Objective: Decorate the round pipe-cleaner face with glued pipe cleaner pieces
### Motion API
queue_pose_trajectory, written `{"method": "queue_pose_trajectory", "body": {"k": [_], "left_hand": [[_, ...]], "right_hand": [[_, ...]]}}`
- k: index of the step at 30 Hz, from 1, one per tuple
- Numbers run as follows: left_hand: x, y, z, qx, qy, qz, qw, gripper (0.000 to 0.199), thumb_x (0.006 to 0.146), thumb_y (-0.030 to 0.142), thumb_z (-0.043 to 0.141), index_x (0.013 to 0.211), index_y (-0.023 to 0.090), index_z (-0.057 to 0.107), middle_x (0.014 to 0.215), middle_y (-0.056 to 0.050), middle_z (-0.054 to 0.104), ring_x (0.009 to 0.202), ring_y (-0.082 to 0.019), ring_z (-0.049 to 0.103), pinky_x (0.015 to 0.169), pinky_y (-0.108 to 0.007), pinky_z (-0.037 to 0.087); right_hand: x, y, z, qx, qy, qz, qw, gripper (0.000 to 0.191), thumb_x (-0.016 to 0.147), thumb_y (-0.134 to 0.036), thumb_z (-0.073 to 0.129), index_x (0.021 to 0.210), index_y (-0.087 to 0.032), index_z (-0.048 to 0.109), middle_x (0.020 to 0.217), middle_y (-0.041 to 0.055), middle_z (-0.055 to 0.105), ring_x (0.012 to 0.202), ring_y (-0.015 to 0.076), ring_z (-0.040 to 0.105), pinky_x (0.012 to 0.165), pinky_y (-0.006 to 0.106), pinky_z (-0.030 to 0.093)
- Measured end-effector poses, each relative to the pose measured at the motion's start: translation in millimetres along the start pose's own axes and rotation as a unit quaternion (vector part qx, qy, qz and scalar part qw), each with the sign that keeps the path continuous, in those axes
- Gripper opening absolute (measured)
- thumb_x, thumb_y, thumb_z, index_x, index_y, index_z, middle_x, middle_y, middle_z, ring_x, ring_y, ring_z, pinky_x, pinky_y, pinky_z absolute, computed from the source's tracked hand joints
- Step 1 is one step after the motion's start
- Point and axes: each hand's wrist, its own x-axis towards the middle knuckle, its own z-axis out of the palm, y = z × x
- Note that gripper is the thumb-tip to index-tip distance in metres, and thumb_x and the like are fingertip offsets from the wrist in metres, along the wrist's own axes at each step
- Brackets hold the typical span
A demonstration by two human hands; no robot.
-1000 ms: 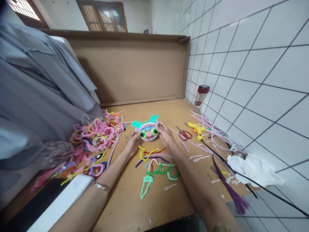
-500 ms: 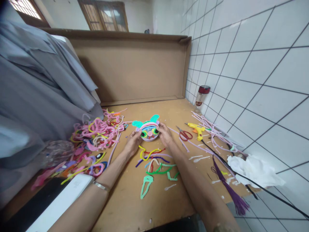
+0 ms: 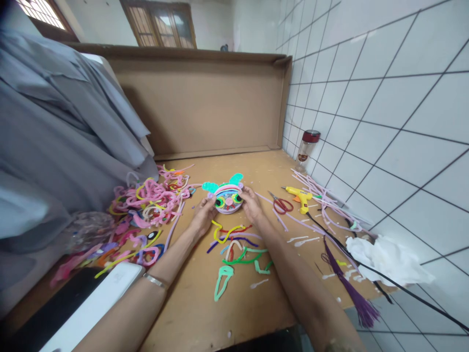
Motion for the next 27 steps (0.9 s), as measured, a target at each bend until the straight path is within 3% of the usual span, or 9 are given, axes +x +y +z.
{"method": "queue_pose_trajectory", "body": {"k": [5,10,20,27], "left_hand": [[2.6,-4.2,-1.7,-0.001,0.006,0.008,1.000,0.053,0.041,0.042,0.091,0.074,0.017,0.059,0.073,0.002,0.066,0.068,-0.012,0.060,0.071,-0.025,0.048],[9.2,-11.2,-6.7,0.008,0.034,0.069,0.997,0.050,0.049,0.050,0.086,0.070,0.017,0.056,0.066,0.004,0.062,0.062,-0.009,0.056,0.066,-0.023,0.045],[17.7,-13.1,-14.8,-0.018,-0.012,0.050,0.999,0.040,0.059,0.048,0.082,0.080,0.018,0.065,0.082,-0.001,0.068,0.087,-0.018,0.062,0.088,-0.033,0.047],[18.6,-15.2,-14.6,-0.008,-0.036,0.072,0.997,0.044,0.060,0.051,0.081,0.086,0.018,0.069,0.090,-0.003,0.071,0.090,-0.019,0.064,0.086,-0.032,0.048]], "right_hand": [[-1.1,-2.0,-1.2,0.006,-0.004,0.012,1.000,0.028,0.058,-0.030,0.080,0.080,-0.024,0.065,0.091,-0.0027,0.071,0.093,0.0185,0.064,0.087,0.032,0.050],[1.9,3.5,-6.5,-0.015,0.028,0.016,0.999,0.031,0.056,-0.028,0.084,0.080,-0.025,0.066,0.083,-0.0048,0.069,0.082,0.0142,0.063,0.079,0.027,0.051],[4.8,7.7,-12.4,-0.069,0.053,0.028,0.996,0.033,0.055,-0.038,0.084,0.077,-0.024,0.063,0.076,-0.0057,0.065,0.074,0.0124,0.059,0.069,0.025,0.047],[4.3,10.7,-11.4,-0.103,0.063,0.015,0.993,0.029,0.061,-0.045,0.078,0.076,-0.025,0.065,0.080,-0.0027,0.068,0.076,0.0155,0.060,0.069,0.028,0.050]]}}
